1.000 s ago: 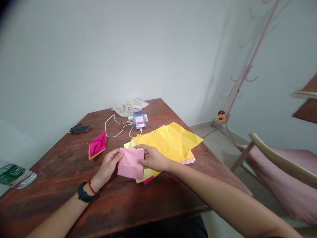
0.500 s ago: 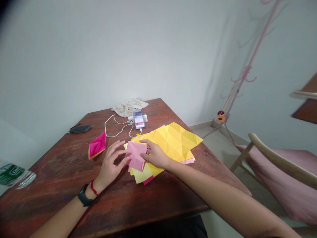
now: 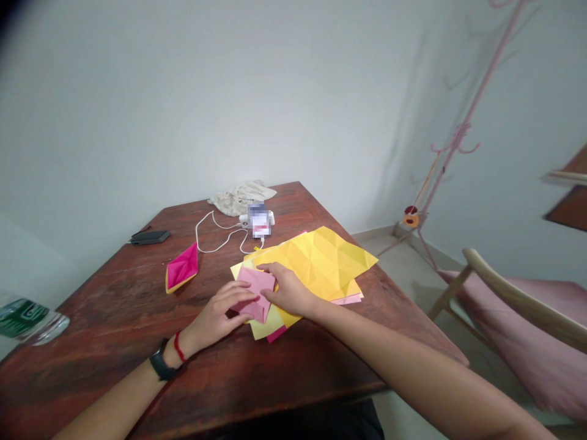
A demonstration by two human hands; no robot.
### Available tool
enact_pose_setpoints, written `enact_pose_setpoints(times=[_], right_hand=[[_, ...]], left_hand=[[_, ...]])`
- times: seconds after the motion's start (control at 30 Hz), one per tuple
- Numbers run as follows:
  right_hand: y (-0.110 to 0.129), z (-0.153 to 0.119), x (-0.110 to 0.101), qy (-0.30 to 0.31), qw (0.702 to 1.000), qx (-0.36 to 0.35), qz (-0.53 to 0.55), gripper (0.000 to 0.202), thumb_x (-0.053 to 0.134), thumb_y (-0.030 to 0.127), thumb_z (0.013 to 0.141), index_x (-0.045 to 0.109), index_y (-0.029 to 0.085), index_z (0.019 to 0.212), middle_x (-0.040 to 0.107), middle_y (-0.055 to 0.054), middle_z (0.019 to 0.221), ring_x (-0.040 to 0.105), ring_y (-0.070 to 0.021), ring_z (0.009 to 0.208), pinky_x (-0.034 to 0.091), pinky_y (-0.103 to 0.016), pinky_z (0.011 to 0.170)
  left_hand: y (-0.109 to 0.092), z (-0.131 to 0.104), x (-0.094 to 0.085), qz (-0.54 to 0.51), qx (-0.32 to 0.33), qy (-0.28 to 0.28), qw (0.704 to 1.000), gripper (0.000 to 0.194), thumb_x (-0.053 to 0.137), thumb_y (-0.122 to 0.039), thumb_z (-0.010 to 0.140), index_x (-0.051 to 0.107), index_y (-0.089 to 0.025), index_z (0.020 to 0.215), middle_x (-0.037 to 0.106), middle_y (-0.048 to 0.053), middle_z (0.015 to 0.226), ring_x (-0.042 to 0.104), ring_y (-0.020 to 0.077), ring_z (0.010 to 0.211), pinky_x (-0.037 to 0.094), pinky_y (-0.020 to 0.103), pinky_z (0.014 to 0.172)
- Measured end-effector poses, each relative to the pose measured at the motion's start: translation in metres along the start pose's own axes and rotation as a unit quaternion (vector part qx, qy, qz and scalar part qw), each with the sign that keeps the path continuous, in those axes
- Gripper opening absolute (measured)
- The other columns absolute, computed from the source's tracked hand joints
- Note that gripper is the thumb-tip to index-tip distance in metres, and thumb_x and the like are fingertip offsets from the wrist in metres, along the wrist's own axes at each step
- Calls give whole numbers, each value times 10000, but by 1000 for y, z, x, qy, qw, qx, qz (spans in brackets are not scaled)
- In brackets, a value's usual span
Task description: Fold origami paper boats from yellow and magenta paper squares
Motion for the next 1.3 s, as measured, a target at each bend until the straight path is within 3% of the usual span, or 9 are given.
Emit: enact_pose_setpoints(times=[0.13,0.3,0.37,0.57,0.73,0.87,0.97,1.17,1.3], right_hand=[[0,-1,2,20,998,-52,-12,485,716,129,739,644,197,1214,579,-123,1232,588,-260,1175,460,-436,1040],[0,-3,4,39,998,-45,-6,449,782,202,729,666,212,1163,534,-122,1283,538,-279,1254,430,-452,1083],[2,-4,4,47,998,-36,-6,432,815,238,711,675,220,1118,505,-117,1318,529,-284,1262,437,-455,1075],[5,-7,7,54,998,30,14,544,858,238,645,631,232,1139,395,-116,1420,625,-169,926,553,-386,867],[1,-9,13,22,985,99,138,929,853,225,622,366,294,1409,412,-125,1392,606,-139,851,553,-263,624],[2,-9,16,37,961,139,236,1219,865,218,614,72,374,1526,430,-140,1391,609,-103,765,549,-263,619],[4,-8,17,69,943,159,284,1305,877,208,600,-14,351,1543,539,-109,1241,621,-113,748,551,-274,637],[3,-9,20,104,931,144,320,1225,848,155,621,55,296,1544,641,-61,1092,678,-176,871,566,-323,764],[4,-9,22,112,926,130,335,1014,819,150,632,251,245,1466,677,-62,1066,688,-192,908,564,-346,805]], left_hand=[[-2,2,1,-18,-2,0,1000,275,713,-207,862,690,-219,1136,704,88,1108,621,240,1103,508,424,983],[-2,4,2,-47,16,-7,999,77,658,-171,894,712,-203,939,696,61,916,638,192,911,522,342,847],[-2,4,2,-56,26,-9,998,96,637,-138,898,694,-199,850,689,48,860,631,182,877,510,325,821],[-2,2,2,-48,43,-28,998,127,610,-114,910,667,-199,834,675,38,834,614,165,821,484,303,776],[-9,1,0,12,79,-36,996,123,597,-121,926,659,-196,850,662,40,833,593,159,807,461,297,755],[-15,0,-4,61,107,-40,992,154,564,-107,937,659,-201,861,662,37,842,586,160,815,453,306,762],[-18,-1,-5,85,120,-34,988,156,552,-110,940,657,-203,872,662,40,856,586,168,828,458,324,775],[-22,-1,-6,112,132,-27,985,152,552,-116,943,658,-197,870,662,43,863,585,173,846,471,340,800],[-24,0,-6,114,129,-20,985,173,533,-109,948,661,-192,866,661,49,862,580,172,836,478,333,785]])
Point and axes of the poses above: each hand's wrist, its own z-axis towards the middle knuckle, its own x-axis out of the palm, y = z × x, the point moved 3 cm from there along z, towards the middle knuckle
